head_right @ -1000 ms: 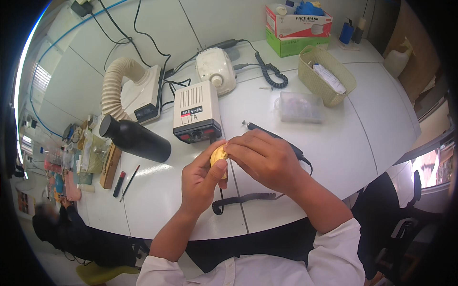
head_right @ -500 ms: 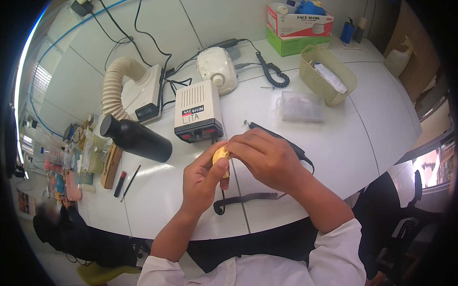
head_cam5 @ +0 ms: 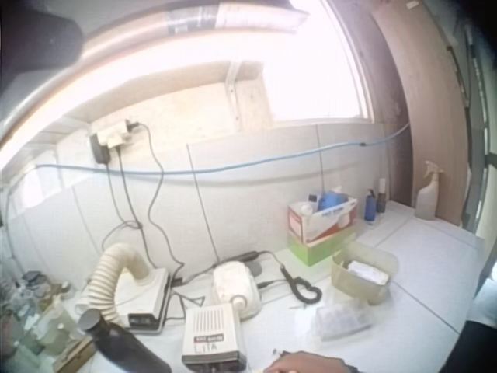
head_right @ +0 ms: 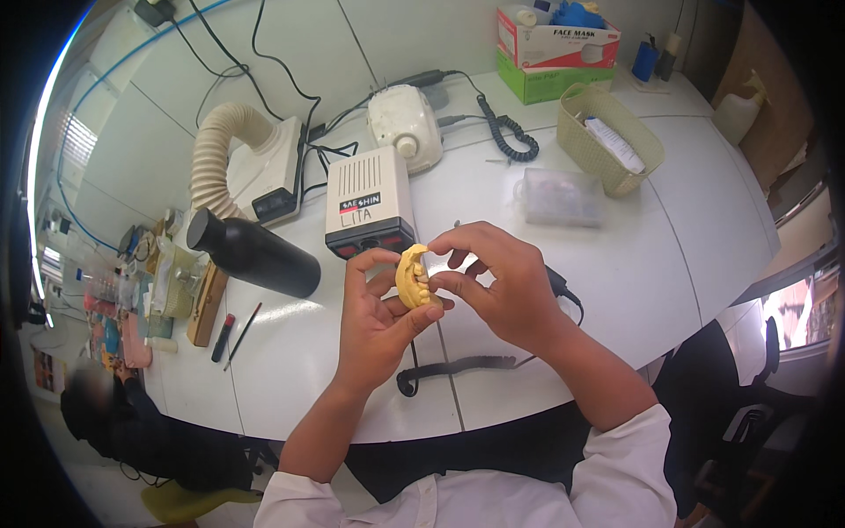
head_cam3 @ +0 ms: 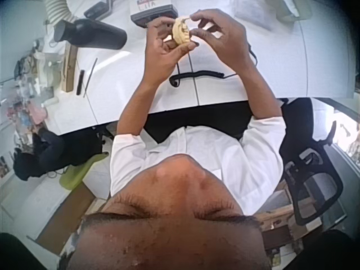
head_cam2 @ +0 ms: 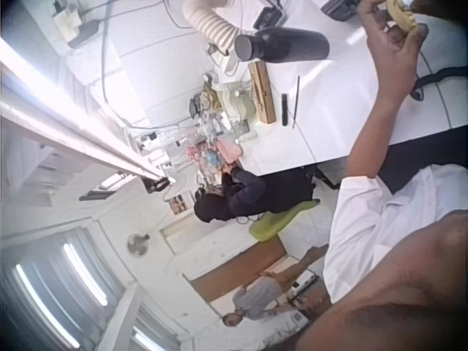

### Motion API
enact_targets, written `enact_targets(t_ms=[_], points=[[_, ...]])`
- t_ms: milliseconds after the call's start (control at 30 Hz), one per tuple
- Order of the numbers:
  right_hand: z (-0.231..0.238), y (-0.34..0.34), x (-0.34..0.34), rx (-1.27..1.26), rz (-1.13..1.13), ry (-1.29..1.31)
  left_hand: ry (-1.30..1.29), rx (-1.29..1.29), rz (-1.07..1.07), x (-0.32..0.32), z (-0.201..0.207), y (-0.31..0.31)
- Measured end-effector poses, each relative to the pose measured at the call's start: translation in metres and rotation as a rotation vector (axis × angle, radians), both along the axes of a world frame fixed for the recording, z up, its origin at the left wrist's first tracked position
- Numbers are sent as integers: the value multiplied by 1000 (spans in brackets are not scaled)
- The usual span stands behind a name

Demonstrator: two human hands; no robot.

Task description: The person holds a yellow dental prosthesis and uses a rotary handpiece to grind and smooth a small white component. They repeatedly fit the component into the prosthesis to check alignment, then resume grinding with the tool. The person works at a white table with various dental tools and equipment visible.

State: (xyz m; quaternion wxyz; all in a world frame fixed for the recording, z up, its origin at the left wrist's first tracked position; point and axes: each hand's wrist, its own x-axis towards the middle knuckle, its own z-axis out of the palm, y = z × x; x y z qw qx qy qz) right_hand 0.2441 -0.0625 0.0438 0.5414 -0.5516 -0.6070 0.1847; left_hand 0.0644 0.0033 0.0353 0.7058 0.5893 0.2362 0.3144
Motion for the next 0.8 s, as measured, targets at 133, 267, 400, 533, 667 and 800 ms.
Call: enact_targets(t_ms=[133,267,400,533,667,800], points=[[1,-3,-3,-310,65,442,138,129,51,1,8,-1],[2,-3,-2,-463,128,389,191,368,91,2,3,1],[-5,-3,-9,-353,140,382,161,442,156,4,-2,-3],[-5,-4,-9,-321,173,273,193,519,171,3,-7,-4],[1,-5,-7,-394,155,254,281,738,135,5,-6,0],[1,-4,-6,-453,148,269,336,810,164,6,-4,-1]])
